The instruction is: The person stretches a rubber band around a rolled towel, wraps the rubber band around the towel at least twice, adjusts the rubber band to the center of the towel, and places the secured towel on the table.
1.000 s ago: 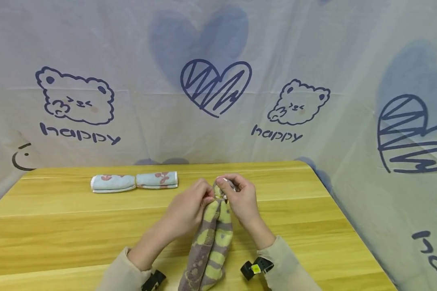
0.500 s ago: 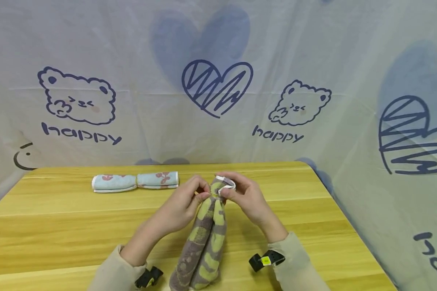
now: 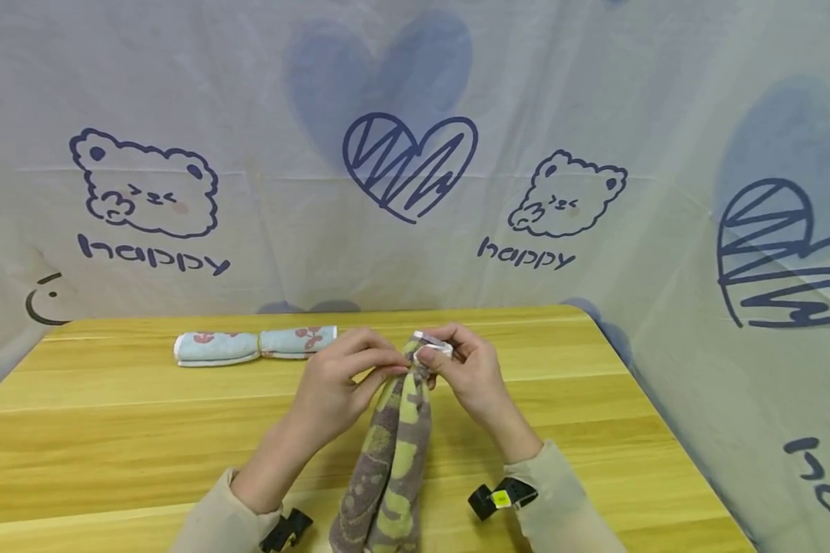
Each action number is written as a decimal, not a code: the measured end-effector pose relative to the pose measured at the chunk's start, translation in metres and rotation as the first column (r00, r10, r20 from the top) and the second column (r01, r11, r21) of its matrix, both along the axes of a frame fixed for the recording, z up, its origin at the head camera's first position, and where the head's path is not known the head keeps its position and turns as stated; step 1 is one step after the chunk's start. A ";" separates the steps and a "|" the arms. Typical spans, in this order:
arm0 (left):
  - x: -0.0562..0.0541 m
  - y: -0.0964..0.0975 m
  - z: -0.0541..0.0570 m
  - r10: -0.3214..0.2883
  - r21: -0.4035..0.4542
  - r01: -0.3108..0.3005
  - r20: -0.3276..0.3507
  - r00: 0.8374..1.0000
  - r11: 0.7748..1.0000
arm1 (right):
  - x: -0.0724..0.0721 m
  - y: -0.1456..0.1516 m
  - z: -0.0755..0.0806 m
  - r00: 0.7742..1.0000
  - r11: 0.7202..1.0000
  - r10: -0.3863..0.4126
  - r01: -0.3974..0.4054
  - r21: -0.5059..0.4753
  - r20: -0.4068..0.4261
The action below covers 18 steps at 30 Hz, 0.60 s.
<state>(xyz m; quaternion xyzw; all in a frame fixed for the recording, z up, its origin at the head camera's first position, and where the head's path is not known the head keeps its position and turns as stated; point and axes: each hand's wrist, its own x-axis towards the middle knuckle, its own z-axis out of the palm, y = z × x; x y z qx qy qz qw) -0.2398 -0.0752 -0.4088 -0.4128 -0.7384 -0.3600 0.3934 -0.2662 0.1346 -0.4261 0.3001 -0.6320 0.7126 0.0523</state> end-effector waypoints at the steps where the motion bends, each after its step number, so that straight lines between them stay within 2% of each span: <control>1: 0.000 0.001 0.000 0.006 -0.003 -0.006 -0.012 1.000 1.000 | 0.001 -0.001 0.001 1.000 1.000 -0.001 0.000 -0.008 -0.008; 8: 0.005 0.005 -0.001 0.113 -0.091 -0.115 -0.027 0.993 0.989 | 0.005 -0.006 0.004 0.998 0.998 -0.050 0.049 -0.040 -0.027; 10: 0.005 0.005 -0.002 0.125 -0.091 -0.127 -0.030 0.992 0.988 | 0.007 -0.008 0.005 0.998 0.997 -0.066 0.065 -0.043 -0.024; 14: 0.004 0.004 -0.003 0.117 -0.081 -0.116 0.006 0.993 0.990 | 0.010 -0.012 0.008 0.996 0.995 -0.091 0.090 -0.034 -0.024; 18: 0.003 0.006 -0.005 0.093 -0.129 -0.083 0.072 0.993 0.988 | 0.011 -0.014 0.009 0.992 0.992 -0.124 0.124 -0.007 -0.026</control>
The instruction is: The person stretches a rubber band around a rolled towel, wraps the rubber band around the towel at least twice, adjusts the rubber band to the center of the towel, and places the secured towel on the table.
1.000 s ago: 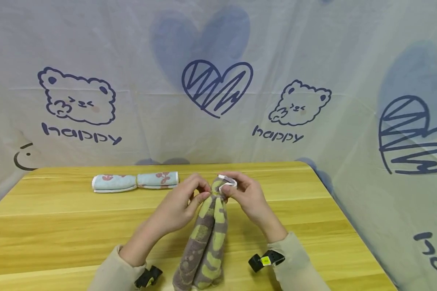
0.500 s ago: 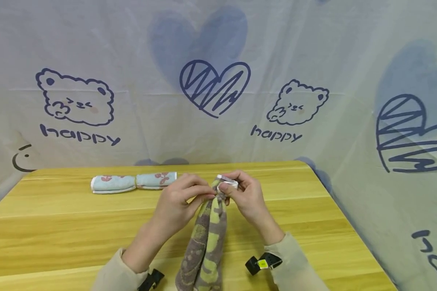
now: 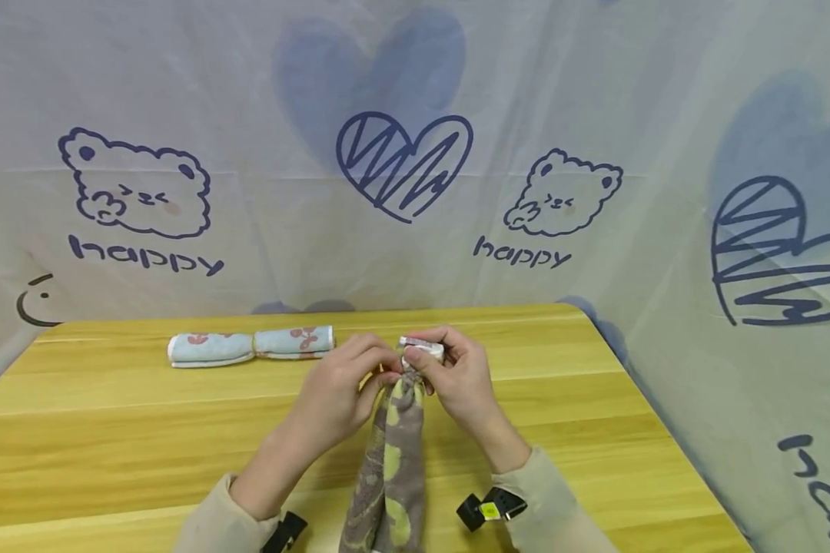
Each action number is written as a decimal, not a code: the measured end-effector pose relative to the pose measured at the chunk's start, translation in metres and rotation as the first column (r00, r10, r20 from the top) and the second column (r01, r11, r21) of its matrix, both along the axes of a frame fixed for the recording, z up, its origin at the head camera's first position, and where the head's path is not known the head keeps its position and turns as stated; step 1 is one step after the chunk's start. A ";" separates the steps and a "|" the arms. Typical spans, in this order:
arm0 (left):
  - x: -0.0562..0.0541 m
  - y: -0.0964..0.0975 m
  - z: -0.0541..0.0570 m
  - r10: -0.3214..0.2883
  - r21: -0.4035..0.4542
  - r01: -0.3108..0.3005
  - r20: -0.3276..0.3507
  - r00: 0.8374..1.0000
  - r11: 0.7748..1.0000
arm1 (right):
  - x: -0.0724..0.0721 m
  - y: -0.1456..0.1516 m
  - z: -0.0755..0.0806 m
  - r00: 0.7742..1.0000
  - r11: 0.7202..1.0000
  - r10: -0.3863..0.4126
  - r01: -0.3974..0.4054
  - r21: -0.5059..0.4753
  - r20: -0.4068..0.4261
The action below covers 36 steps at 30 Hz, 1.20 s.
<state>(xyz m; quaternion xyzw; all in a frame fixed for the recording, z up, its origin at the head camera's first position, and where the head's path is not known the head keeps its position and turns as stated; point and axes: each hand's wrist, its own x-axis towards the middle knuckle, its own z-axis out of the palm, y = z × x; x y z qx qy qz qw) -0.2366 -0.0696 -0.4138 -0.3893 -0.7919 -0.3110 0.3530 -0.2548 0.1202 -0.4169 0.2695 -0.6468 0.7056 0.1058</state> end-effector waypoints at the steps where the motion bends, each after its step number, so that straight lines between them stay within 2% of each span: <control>1: 0.000 0.001 0.000 0.003 -0.021 -0.003 0.017 1.000 1.000 | 0.000 -0.001 0.000 1.000 1.000 -0.009 0.009 0.005 0.006; 5: 0.001 0.003 -0.001 0.063 -0.119 -0.054 0.073 0.995 0.991 | -0.002 -0.004 -0.001 0.997 0.998 -0.058 0.058 0.016 0.045; 9: 0.003 0.007 -0.001 0.115 -0.190 -0.086 0.150 0.982 0.978 | -0.004 -0.006 -0.005 0.991 0.995 -0.100 0.099 0.019 0.092; 14: 0.005 0.011 -0.003 0.114 -0.251 -0.062 0.201 0.973 0.966 | -0.009 -0.004 -0.011 0.979 0.989 -0.148 0.149 0.003 0.143; 17: 0.006 0.012 -0.003 0.096 -0.247 -0.041 0.216 0.972 0.968 | -0.011 -0.003 -0.013 0.977 0.989 -0.140 0.144 -0.014 0.159; 20: 0.006 0.008 -0.003 0.070 -0.195 -0.018 0.262 0.963 0.981 | -0.013 -0.001 -0.012 0.984 0.997 -0.069 0.073 -0.014 0.165; 23: 0.004 0.001 -0.002 0.012 -0.130 0.032 0.328 0.945 0.991 | -0.014 0.003 -0.010 0.987 0.998 0.049 -0.054 0.027 0.150; 25: 0.003 -0.003 -0.001 -0.040 -0.091 0.078 0.366 0.930 0.993 | -0.015 0.007 -0.008 0.983 0.986 0.142 -0.151 0.073 0.120; 29: 0.000 -0.008 -0.001 -0.128 -0.023 0.151 0.410 0.903 0.988 | -0.016 0.017 -0.005 0.954 0.942 0.292 -0.299 0.152 0.070; 32: -0.002 -0.010 -0.002 -0.170 0.011 0.180 0.398 0.902 0.984 | -0.017 0.022 -0.005 0.943 0.934 0.322 -0.330 0.134 0.082; 36: -0.003 -0.009 -0.002 -0.196 0.031 0.200 0.387 0.901 0.979 | -0.018 0.024 -0.009 0.951 0.955 0.290 -0.294 0.029 0.105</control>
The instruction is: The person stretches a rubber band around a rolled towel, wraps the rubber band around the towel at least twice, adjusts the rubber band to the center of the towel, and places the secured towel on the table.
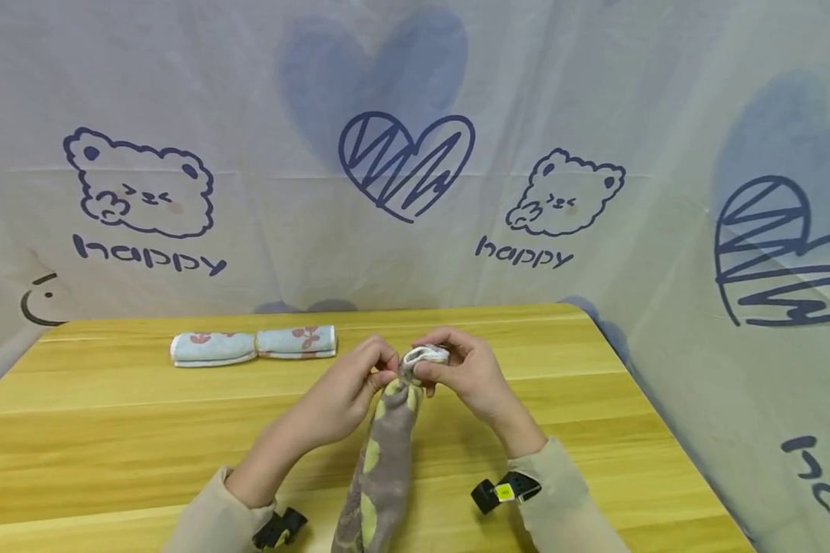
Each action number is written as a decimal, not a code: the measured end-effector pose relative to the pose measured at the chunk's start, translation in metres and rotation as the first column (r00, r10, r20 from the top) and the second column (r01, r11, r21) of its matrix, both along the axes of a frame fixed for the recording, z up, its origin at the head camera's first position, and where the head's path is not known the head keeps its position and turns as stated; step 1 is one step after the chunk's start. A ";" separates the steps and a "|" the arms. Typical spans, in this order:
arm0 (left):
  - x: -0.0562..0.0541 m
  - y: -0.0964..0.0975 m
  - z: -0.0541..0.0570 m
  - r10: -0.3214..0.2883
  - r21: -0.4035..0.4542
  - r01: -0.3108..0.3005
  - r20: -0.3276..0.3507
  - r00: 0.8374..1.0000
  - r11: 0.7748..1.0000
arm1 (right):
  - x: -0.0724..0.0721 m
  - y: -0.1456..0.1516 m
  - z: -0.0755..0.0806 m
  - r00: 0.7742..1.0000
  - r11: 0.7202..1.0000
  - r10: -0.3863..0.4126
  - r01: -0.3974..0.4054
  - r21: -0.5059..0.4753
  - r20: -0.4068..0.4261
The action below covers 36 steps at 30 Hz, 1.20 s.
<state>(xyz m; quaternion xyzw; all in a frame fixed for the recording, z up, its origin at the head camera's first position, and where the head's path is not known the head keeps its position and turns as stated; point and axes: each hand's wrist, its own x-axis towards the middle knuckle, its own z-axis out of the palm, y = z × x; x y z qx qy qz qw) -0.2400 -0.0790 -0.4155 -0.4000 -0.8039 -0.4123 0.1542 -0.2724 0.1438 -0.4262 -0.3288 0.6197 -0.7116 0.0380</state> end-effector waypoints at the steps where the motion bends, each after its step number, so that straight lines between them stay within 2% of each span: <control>1: 0.001 0.000 0.001 0.006 0.004 -0.006 0.002 1.000 1.000 | 0.000 0.000 -0.001 1.000 1.000 -0.008 0.008 -0.024 0.008; 3: 0.002 -0.001 0.003 0.025 0.009 -0.025 0.001 1.000 1.000 | -0.001 -0.001 -0.003 1.000 0.998 -0.015 0.015 -0.055 0.005; 5: 0.003 -0.002 0.006 0.047 0.022 -0.047 -0.030 0.998 0.999 | -0.002 -0.002 -0.004 1.000 0.998 -0.012 0.012 -0.068 -0.006; 9: 0.004 -0.001 0.010 0.067 0.064 -0.057 -0.171 0.983 0.996 | -0.001 -0.004 -0.004 1.000 0.997 -0.021 0.020 -0.070 -0.007; 13: 0.003 0.002 0.011 0.102 0.108 -0.071 -0.318 0.942 0.992 | 0.001 -0.006 -0.001 0.997 0.995 -0.075 0.077 -0.064 0.028; 15: 0.002 0.004 0.009 0.133 0.121 -0.094 -0.381 0.915 0.988 | 0.003 -0.009 0.000 0.992 0.990 -0.118 0.122 -0.069 0.052; 19: 0.003 0.008 0.006 0.194 0.108 -0.163 -0.438 0.878 0.981 | 0.006 -0.017 0.002 0.970 0.969 -0.223 0.232 -0.089 0.098; 21: 0.004 0.010 0.005 0.218 0.093 -0.197 -0.448 0.867 0.976 | 0.007 -0.020 0.003 0.957 0.956 -0.267 0.278 -0.093 0.115; 24: 0.004 0.009 0.003 0.231 0.078 -0.219 -0.443 0.866 0.972 | 0.009 -0.024 0.003 0.949 0.947 -0.294 0.305 -0.097 0.114; 27: 0.003 0.007 0.003 0.225 0.081 -0.211 -0.436 0.871 0.974 | 0.012 -0.025 0.005 0.953 0.950 -0.297 0.301 -0.081 0.066; 30: 0.003 0.006 0.003 0.217 0.066 -0.208 -0.410 0.886 0.976 | 0.015 -0.026 0.006 0.951 0.949 -0.310 0.310 -0.064 0.011; 32: 0.003 0.006 0.002 0.208 0.045 -0.206 -0.378 0.902 0.977 | 0.016 -0.027 0.006 0.943 0.942 -0.332 0.331 -0.057 -0.015; 36: 0.002 0.008 -0.001 0.185 -0.017 -0.201 -0.318 0.930 0.979 | 0.016 -0.030 0.003 0.925 0.924 -0.380 0.377 -0.069 -0.027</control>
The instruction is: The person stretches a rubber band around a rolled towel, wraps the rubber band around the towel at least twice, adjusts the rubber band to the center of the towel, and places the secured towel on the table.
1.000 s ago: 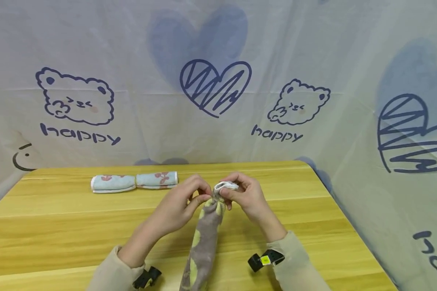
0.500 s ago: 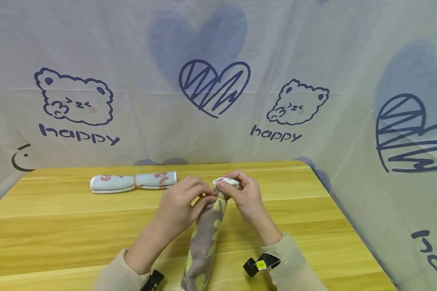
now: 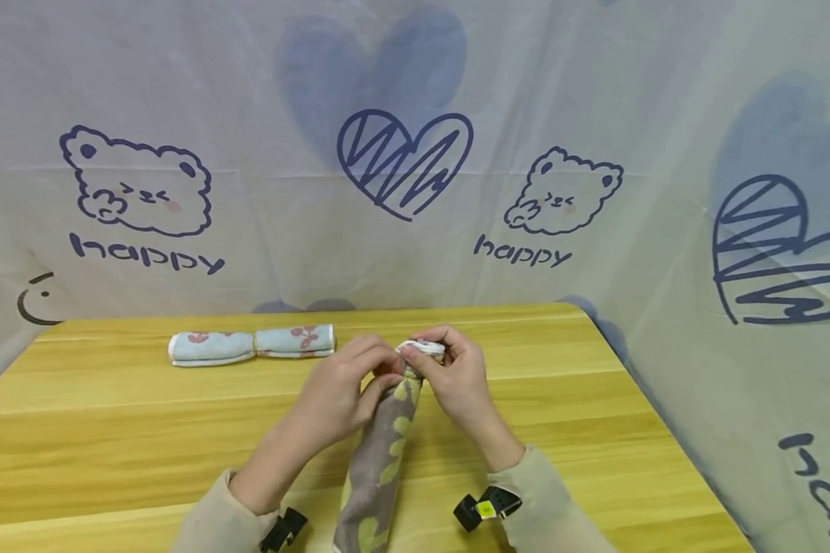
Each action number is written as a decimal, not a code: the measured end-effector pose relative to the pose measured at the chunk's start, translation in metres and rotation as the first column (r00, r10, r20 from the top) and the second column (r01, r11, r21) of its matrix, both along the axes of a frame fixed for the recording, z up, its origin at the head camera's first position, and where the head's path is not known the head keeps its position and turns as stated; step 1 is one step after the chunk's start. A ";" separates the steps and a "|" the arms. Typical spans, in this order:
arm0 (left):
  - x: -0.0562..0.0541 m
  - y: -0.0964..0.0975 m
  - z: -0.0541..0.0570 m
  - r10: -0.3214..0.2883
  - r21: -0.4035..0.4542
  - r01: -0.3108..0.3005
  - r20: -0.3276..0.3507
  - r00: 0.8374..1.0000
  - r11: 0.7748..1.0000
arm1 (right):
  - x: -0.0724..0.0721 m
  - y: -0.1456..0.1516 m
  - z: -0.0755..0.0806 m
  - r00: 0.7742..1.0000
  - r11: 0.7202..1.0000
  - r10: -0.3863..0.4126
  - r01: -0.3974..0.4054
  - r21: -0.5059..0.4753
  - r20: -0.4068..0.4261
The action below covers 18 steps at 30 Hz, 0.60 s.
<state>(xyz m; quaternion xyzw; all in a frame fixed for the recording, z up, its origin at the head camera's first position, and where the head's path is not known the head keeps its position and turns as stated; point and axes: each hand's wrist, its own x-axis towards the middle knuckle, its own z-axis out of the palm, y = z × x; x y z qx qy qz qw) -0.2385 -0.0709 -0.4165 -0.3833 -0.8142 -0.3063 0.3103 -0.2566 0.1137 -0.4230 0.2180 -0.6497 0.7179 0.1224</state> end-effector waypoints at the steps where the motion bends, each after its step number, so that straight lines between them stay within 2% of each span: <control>1: 0.000 -0.001 -0.001 -0.001 -0.016 0.001 0.013 1.000 1.000 | 0.000 -0.002 -0.001 1.000 1.000 -0.011 0.011 -0.004 0.003; 6: -0.002 0.002 -0.004 0.002 -0.116 0.001 0.027 1.000 0.993 | -0.002 -0.006 -0.004 0.994 0.997 -0.054 0.058 -0.046 0.093; 10: -0.001 0.008 -0.005 0.001 -0.180 0.002 0.013 1.000 0.984 | -0.007 -0.004 -0.005 0.975 0.993 -0.088 0.103 -0.065 0.206; 13: 0.001 0.011 -0.005 -0.006 -0.212 0.010 0.022 1.000 0.977 | -0.010 -0.001 -0.005 0.961 0.990 -0.100 0.121 -0.067 0.259; 15: 0.002 0.011 -0.005 -0.001 -0.214 0.007 0.025 1.000 0.977 | -0.011 0.000 -0.005 0.955 0.992 -0.078 0.101 -0.069 0.286; 18: 0.001 0.006 -0.004 0.015 -0.178 -0.010 0.029 0.999 0.984 | -0.013 0.002 -0.005 0.956 0.999 -0.002 0.017 -0.046 0.294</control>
